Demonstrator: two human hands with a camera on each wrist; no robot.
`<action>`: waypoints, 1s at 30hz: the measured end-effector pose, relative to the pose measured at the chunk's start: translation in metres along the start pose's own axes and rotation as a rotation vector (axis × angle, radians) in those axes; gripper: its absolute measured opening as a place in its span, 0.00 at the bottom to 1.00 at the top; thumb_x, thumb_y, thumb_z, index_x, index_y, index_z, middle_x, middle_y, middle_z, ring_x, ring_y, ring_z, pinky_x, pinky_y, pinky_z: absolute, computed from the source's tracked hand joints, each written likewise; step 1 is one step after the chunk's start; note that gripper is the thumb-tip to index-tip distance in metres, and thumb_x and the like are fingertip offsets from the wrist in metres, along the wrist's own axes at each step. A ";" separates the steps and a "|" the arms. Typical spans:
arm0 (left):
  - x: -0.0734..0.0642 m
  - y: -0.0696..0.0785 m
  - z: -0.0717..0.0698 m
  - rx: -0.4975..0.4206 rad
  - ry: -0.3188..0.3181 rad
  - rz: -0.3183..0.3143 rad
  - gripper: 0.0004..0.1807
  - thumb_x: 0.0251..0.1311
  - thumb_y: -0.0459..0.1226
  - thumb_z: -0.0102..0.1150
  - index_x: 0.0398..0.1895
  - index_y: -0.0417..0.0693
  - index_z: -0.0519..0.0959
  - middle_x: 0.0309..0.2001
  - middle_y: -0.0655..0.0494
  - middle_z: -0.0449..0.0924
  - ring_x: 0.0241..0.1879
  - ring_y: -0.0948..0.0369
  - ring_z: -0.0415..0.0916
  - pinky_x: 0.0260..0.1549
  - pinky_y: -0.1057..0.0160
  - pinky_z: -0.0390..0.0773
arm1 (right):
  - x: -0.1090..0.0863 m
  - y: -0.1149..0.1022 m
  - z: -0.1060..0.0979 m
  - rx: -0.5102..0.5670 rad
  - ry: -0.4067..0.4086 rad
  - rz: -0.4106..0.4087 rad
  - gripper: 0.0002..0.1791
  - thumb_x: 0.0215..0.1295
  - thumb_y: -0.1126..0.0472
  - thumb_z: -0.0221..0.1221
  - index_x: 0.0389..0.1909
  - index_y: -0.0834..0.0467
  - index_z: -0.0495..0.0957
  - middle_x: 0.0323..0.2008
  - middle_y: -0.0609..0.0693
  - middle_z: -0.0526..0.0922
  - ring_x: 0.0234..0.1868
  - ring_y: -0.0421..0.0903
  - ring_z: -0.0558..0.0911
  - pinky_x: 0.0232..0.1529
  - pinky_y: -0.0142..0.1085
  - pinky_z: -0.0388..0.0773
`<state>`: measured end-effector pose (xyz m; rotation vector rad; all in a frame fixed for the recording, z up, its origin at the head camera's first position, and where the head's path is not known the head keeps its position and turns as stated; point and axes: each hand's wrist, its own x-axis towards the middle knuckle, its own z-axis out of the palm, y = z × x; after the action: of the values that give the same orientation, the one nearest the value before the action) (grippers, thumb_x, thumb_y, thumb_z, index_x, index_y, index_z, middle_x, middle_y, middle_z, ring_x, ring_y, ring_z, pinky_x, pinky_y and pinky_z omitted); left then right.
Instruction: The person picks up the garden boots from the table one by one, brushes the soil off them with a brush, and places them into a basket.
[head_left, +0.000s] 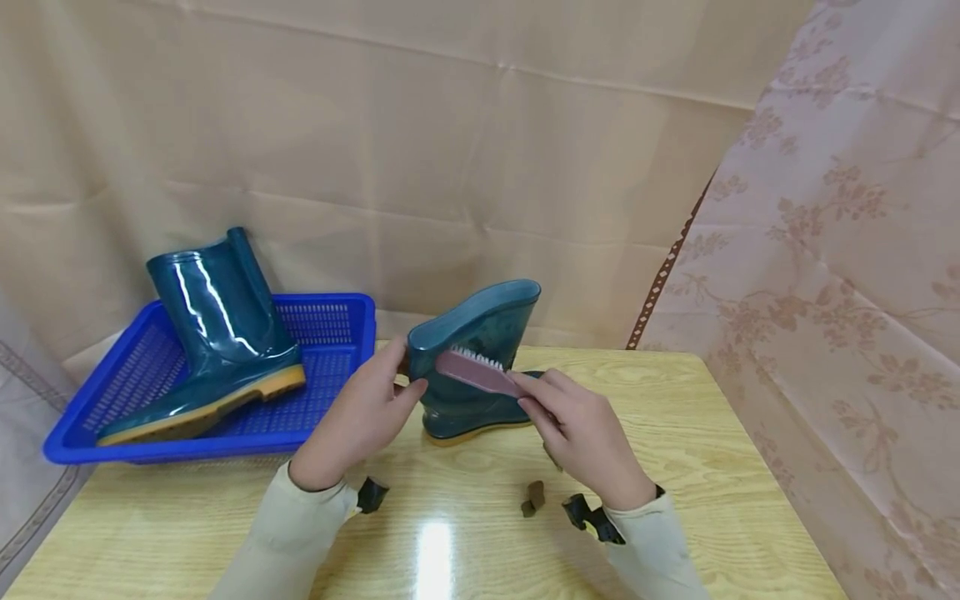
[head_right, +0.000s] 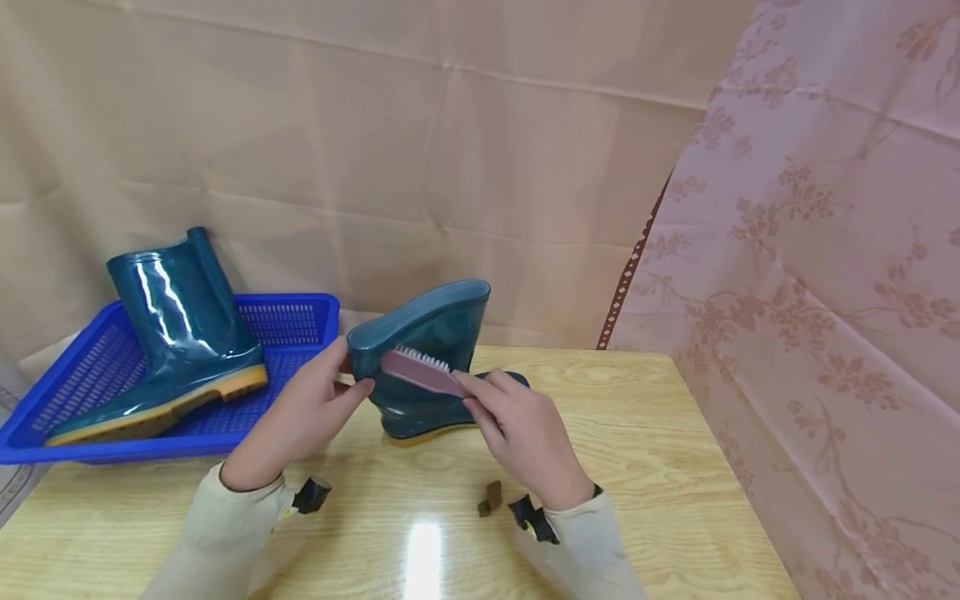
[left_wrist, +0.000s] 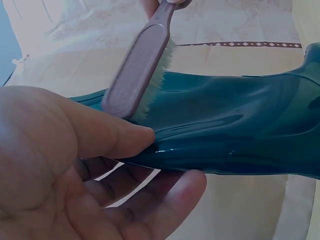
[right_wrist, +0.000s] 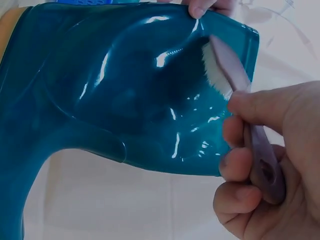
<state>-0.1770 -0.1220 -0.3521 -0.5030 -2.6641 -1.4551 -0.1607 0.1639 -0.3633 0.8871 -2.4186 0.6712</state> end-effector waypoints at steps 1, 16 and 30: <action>0.000 0.001 0.000 0.001 -0.004 0.005 0.18 0.74 0.31 0.57 0.63 0.53 0.71 0.55 0.53 0.81 0.55 0.54 0.79 0.49 0.53 0.85 | 0.000 0.000 0.000 0.005 0.005 -0.019 0.20 0.71 0.65 0.64 0.62 0.52 0.82 0.30 0.39 0.74 0.22 0.32 0.63 0.20 0.27 0.63; 0.005 -0.006 -0.001 0.032 0.039 -0.019 0.19 0.76 0.34 0.55 0.66 0.50 0.69 0.59 0.50 0.78 0.59 0.51 0.76 0.55 0.43 0.78 | -0.002 0.026 0.009 -0.011 -0.165 0.361 0.17 0.74 0.62 0.62 0.61 0.53 0.83 0.31 0.43 0.79 0.22 0.38 0.68 0.23 0.33 0.66; 0.002 -0.002 0.001 -0.043 0.030 -0.043 0.18 0.73 0.37 0.61 0.63 0.53 0.72 0.53 0.55 0.81 0.53 0.56 0.78 0.48 0.52 0.83 | 0.001 0.013 0.004 0.074 -0.027 0.041 0.17 0.73 0.63 0.64 0.60 0.50 0.84 0.31 0.38 0.80 0.22 0.34 0.67 0.21 0.29 0.66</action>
<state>-0.1792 -0.1216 -0.3536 -0.4261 -2.6416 -1.5220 -0.1716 0.1696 -0.3694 0.8830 -2.4559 0.7735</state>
